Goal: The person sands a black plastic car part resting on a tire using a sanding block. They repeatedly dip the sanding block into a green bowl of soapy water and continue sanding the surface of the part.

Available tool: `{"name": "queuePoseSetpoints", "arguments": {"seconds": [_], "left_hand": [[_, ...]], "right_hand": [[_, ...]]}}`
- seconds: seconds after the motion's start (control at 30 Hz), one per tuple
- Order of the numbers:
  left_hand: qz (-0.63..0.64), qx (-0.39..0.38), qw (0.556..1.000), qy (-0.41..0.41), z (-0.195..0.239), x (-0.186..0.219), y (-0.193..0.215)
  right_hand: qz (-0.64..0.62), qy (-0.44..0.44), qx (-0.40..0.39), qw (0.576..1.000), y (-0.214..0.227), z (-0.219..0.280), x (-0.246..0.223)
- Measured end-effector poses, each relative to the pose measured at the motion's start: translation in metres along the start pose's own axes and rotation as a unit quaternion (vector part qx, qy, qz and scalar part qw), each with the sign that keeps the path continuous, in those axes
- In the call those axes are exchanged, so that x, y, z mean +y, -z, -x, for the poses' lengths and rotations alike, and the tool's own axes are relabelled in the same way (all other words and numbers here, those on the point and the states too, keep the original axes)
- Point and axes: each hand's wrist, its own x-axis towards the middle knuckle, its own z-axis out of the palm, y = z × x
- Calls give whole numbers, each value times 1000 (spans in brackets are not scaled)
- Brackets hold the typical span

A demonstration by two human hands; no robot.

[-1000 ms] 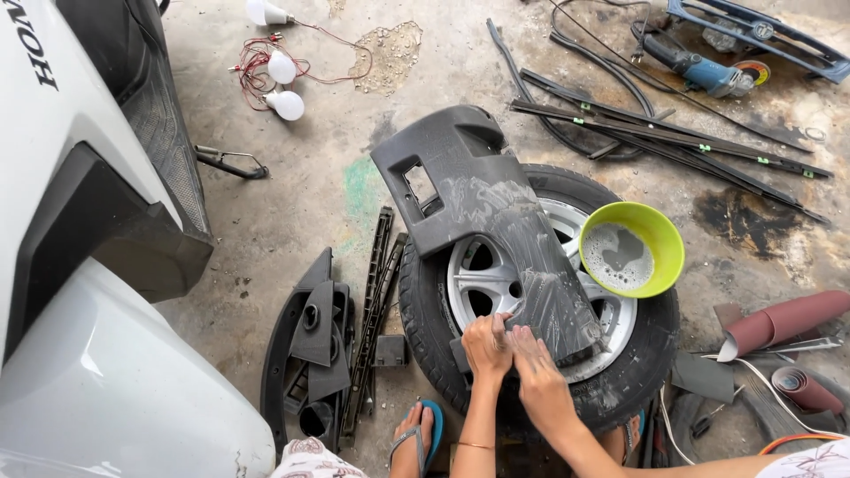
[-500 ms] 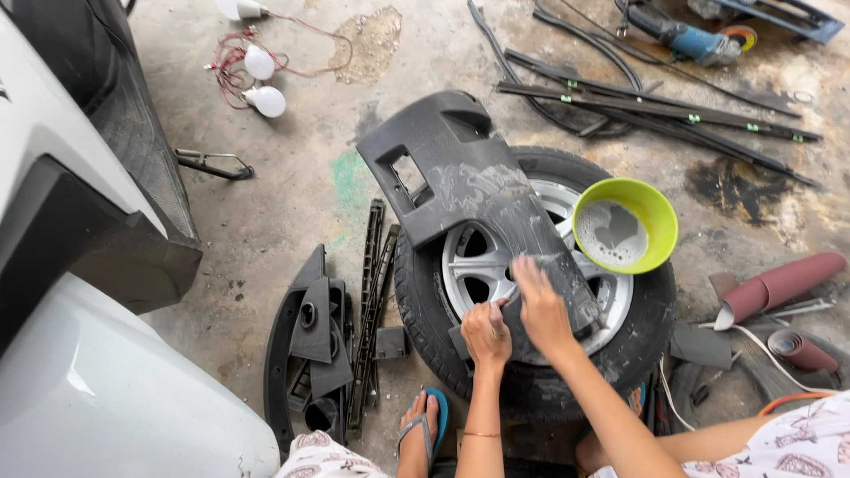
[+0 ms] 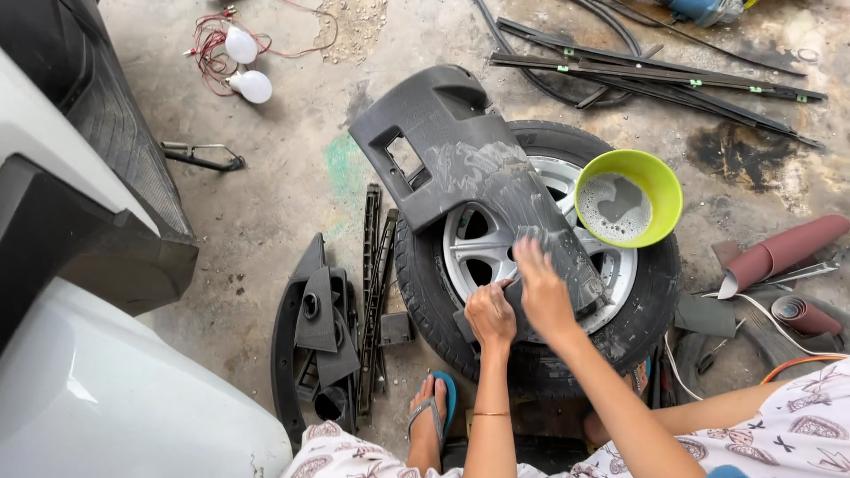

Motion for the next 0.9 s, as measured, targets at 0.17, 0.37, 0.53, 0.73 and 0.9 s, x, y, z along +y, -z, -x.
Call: {"name": "queuePoseSetpoints", "arguments": {"seconds": [0.17, 0.37, 0.53, 0.73, 0.9], "left_hand": [[-14, 10, 1000, -8, -6, -2, -6], [0, -17, 1000, -4, 1, -10, -3], [-19, -14, 1000, -7, -2, -10, -8], [-41, -16, 999, -21, -1, -11, -7], [-25, -24, 999, 4, 1, -7, -5]], "right_hand": [[52, 47, 13, 997, -3, 20, 7], [13, -44, 29, 999, -6, 12, 3], [12, 52, -16, 998, 25, 62, -16], [-144, -169, -24, 975, 11, 1, 2], [41, 46, -21, 998, 28, 99, -23]]}}
